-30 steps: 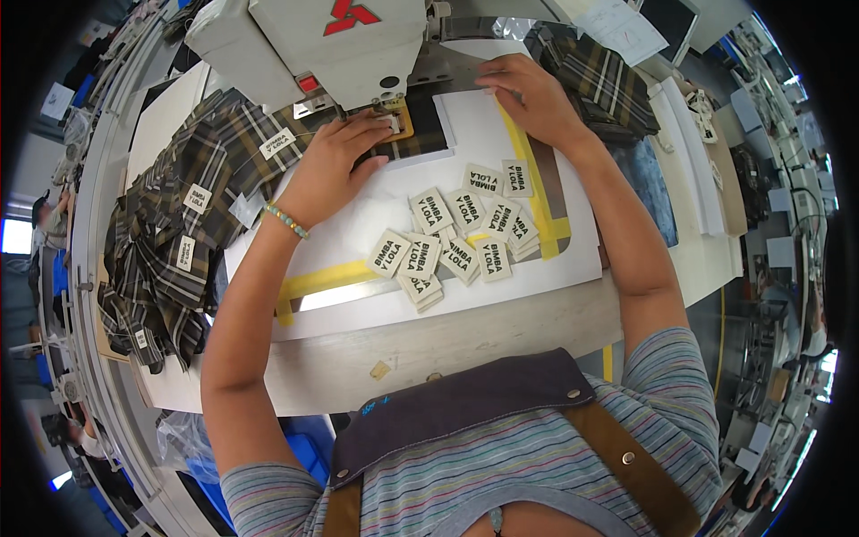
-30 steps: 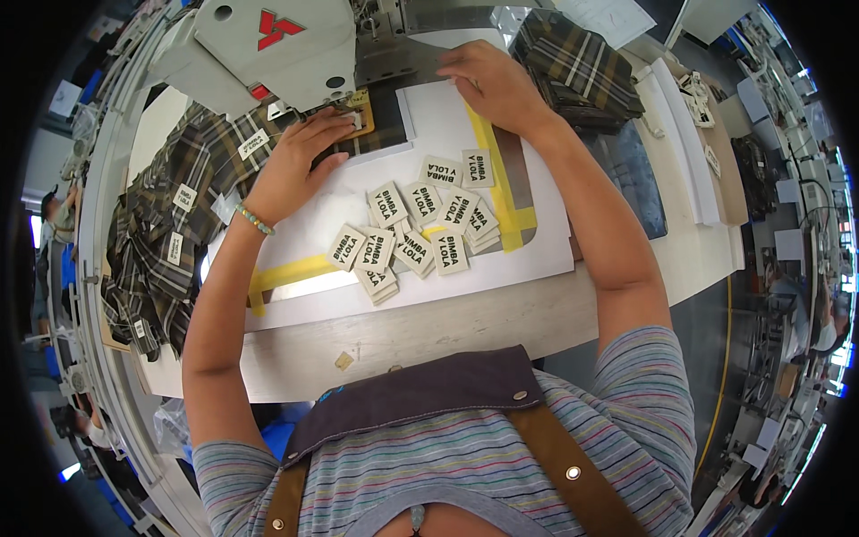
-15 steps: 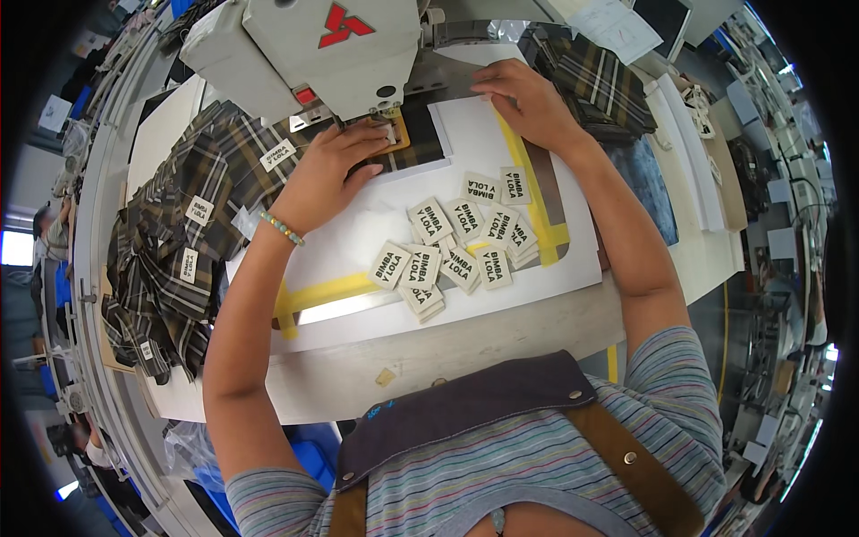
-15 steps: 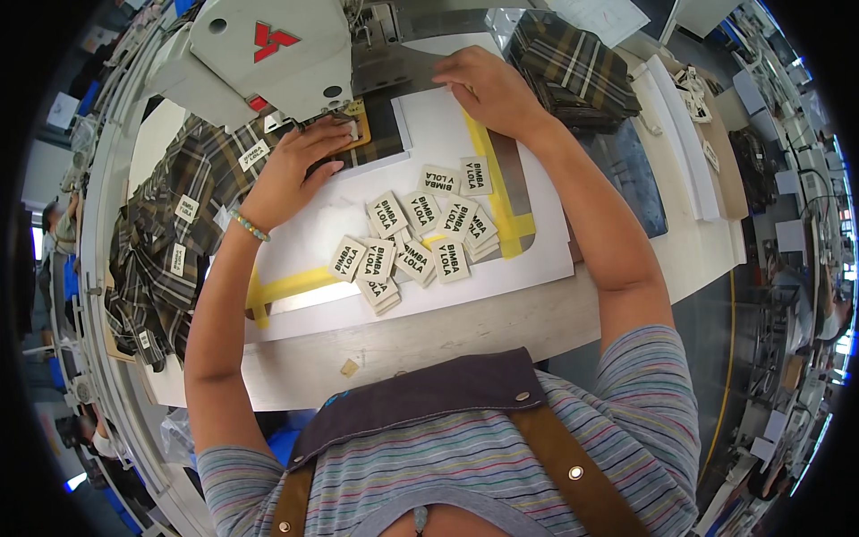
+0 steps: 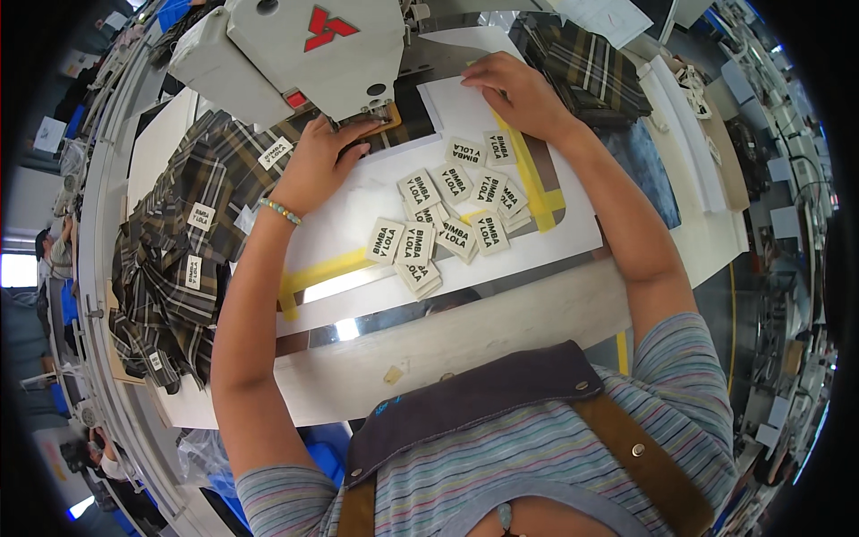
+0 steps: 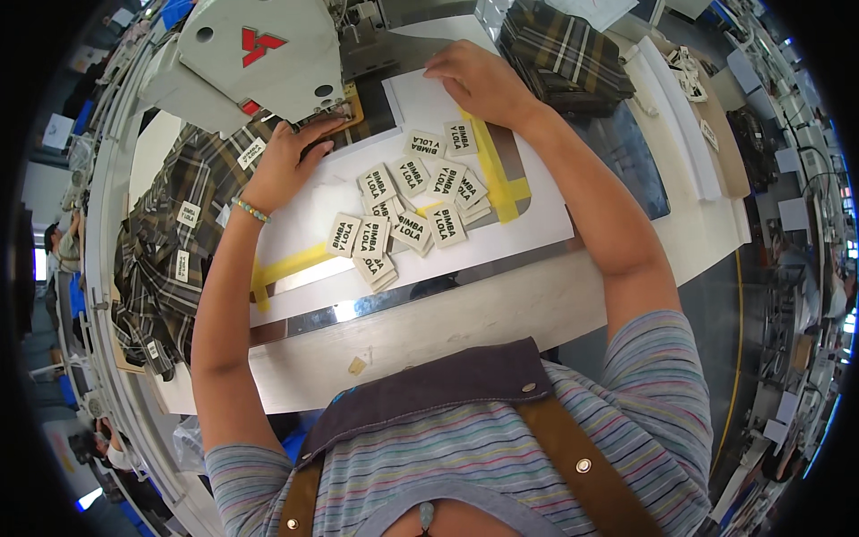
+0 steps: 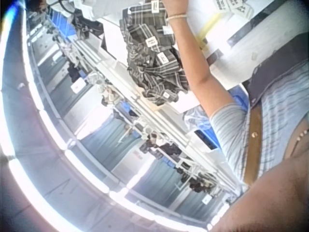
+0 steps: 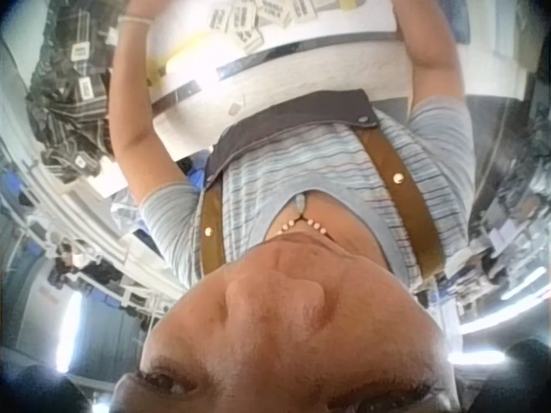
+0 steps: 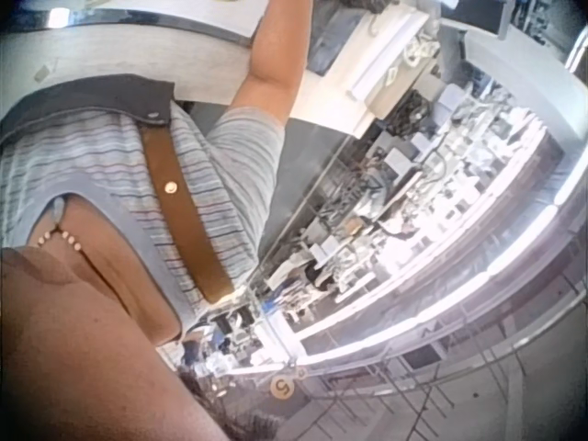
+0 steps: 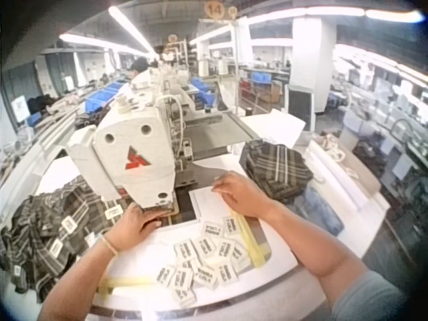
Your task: The person uses a sewing machine to attach small white rectangular labels to plaid fabric pieces. They pick up a label, place it on a fabric piece, and guide the fabric under the machine's presser foot to sew it in place. The person repeats this process for multiple items, stacking the finished pieces to the left.
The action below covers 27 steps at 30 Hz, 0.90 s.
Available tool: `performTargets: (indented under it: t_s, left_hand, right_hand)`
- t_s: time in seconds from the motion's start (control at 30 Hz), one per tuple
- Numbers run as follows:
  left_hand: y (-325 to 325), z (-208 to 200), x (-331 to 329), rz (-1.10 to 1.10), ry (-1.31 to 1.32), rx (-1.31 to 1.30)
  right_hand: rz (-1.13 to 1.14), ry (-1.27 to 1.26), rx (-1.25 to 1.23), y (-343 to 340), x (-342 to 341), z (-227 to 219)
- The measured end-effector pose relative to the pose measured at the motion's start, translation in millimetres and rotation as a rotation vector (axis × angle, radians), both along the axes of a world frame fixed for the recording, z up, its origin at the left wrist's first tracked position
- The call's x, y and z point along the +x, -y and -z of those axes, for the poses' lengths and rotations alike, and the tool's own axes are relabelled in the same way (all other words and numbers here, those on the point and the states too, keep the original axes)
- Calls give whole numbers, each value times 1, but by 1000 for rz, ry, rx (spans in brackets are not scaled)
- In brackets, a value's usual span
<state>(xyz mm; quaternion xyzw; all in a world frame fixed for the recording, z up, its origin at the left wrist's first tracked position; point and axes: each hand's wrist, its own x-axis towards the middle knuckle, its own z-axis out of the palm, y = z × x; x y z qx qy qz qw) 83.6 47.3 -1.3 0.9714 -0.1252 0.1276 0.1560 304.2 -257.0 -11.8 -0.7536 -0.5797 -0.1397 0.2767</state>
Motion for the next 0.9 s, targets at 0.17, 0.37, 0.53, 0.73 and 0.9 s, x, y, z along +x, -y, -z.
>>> performTargets:
  t_s: [0.17,0.37,0.53,0.73,0.9]
  left_hand:
    - [-2,-6,-10,-93,-40,-49]
    - [-51,13,-51,-228,4,154]
    - [-87,26,-87,-437,-40,233]
    - [-40,-4,-78,-325,142,258]
    - [9,-2,-40,-226,147,-152]
  right_hand:
    - [2,-28,17,-2,-5,-2]
    - [-91,40,12,-16,-30,-7]
    - [-102,11,-90,-13,-34,-15]
    - [-161,-123,-231,-15,-44,-35]
    - [-33,54,-407,-27,-66,-37]
